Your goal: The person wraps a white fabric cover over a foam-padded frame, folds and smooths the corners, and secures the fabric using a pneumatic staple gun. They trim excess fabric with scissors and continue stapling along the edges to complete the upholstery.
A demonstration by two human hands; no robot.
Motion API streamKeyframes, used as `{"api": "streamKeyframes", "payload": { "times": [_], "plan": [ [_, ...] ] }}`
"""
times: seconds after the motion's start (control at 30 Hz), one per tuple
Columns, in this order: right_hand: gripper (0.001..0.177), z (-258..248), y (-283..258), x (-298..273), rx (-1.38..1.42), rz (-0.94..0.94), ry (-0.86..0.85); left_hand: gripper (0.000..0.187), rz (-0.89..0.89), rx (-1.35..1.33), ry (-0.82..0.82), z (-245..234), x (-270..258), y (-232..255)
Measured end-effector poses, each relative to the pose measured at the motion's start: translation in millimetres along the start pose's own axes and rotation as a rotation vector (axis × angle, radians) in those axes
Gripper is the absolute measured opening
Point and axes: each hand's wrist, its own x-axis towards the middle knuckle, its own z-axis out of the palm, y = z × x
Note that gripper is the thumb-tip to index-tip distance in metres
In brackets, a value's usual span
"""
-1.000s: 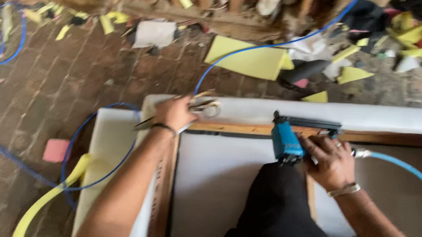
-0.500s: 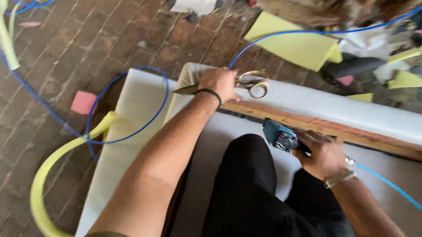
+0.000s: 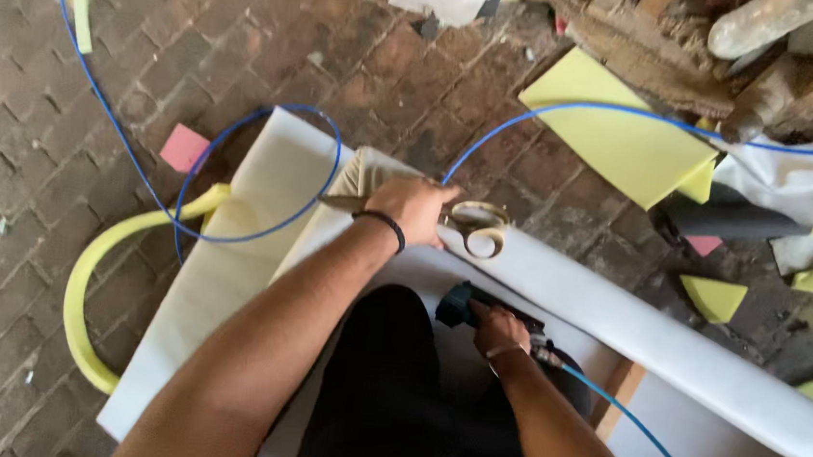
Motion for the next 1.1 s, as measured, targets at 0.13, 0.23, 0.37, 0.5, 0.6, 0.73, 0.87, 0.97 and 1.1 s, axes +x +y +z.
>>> {"api": "streamKeyframes", "payload": {
  "times": [0.13, 0.23, 0.37, 0.5, 0.6, 0.73, 0.87, 0.97, 1.1],
  "plan": [
    [0.05, 9.8, -13.3, -4.4, 0.026, 0.021, 0.134, 0.089, 0.033, 0.016, -0.014, 9.4, 1.7, -4.4],
    [0.041, -10.1, -33.4, -34.2, 0.315, 0.05, -0.021, 0.089, 0.018, -0.01, -0.023, 20.6, 2.2, -8.0],
    [0.027, -47.4, -53.7, -137.8, 0.515, -0.354, 0.881, 0.07, 0.113, -0.058, 0.28, 37.0, -18.6, -11.0],
    [0.027, -92.7, -79.3, -183.7, 0.359, -0.469, 1.127, 0.039, 0.118, -0.059, 0.035, 57.8, -68.3, -2.6],
    [0.038, -109.8, -97.4, -175.6, 0.215, -0.515, 0.784, 0.057, 0.235, -0.054, -0.055, 59.9, -92.5, 0.9],
    [0.044, -93.4, -115.0, -164.1, 0.156, -0.075, 0.13, 0.052, 0.405, -0.042, -0.035, 52.6, -110.5, 2.6],
    [0.027, -74.9, -117.6, -158.9, 0.123, -0.105, 0.088, 0.033, 0.53, 0.129, -0.085, 45.0, -113.9, 26.1],
    [0.037, -66.6, -101.8, -158.4, 0.122, -0.078, 0.162, 0.035, 0.497, -0.067, 0.062, 55.0, -124.7, 29.5],
    [0.033, -46.3, -66.7, -168.1, 0.356, -0.034, 0.135, 0.034, -0.012, -0.898, 0.629, 91.8, -136.7, -5.3]
  ]
}}
